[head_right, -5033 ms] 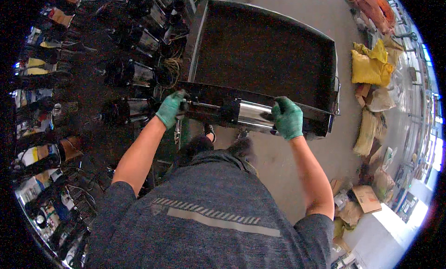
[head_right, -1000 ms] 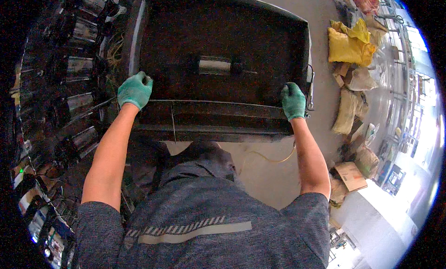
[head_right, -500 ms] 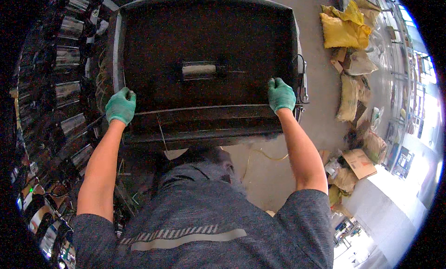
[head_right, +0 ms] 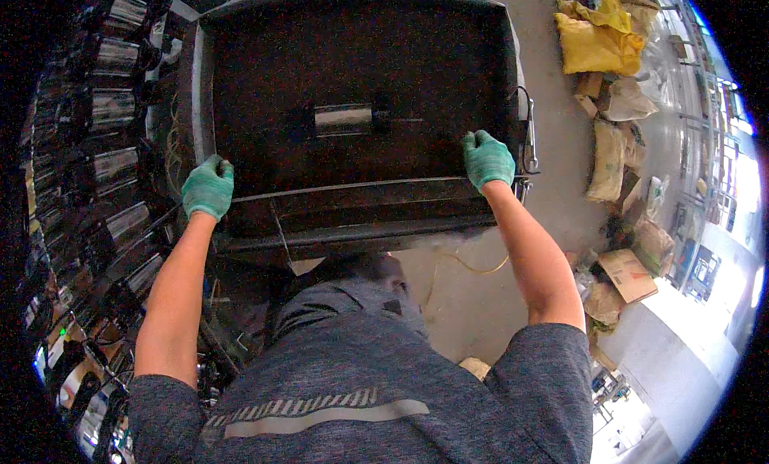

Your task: The person repeatedly picks up a cylindrical electrical component from a metal tray, connects it to a power source, and places it back. The person performs this cycle multiple times in a warehouse setting.

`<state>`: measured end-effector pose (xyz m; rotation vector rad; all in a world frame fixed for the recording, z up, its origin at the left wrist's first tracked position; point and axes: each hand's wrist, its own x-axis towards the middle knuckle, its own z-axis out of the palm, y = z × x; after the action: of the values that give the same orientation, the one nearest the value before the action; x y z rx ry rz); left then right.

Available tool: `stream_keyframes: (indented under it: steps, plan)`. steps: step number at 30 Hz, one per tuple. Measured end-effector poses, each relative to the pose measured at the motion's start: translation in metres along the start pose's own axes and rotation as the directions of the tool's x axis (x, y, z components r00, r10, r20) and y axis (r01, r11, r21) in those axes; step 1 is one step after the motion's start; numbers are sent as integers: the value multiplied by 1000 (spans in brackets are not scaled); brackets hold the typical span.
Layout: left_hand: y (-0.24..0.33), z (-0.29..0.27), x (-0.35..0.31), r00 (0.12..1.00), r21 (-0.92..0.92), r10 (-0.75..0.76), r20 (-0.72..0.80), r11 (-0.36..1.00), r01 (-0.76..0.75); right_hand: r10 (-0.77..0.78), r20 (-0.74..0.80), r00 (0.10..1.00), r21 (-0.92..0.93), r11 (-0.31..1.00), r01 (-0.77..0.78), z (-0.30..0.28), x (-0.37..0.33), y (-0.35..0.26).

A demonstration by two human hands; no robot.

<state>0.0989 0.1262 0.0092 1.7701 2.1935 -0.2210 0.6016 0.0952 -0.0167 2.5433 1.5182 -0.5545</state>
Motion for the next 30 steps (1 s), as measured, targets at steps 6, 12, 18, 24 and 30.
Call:
stream_keyframes:
  steps: [6, 12, 18, 24, 30]
  plan:
    - [0, -2, 1, 1000, 10, -10, 26, 1000, 10, -11, -9, 1000, -18, 1000, 11, -1, -1, 0]
    - [-1, 0, 2, 1000, 27, 11, 17, 1000, -11, -39, -26, 999, -11, 999, 39, 4, 1, 5]
    - [-4, 5, 3, 1000, 29, 2, -2, 1000, -2, -28, -21, 999, -22, 999, 28, 3, 1, 2]
    - [-1, 2, 3, 1000, 31, -10, 23, 999, 9, -29, -19, 999, -35, 999, 28, 3, 2, 4]
    - [2, -3, 4, 998, 31, -23, 64, 999, 21, -12, -6, 1000, -27, 1000, 12, -1, 1, -1]
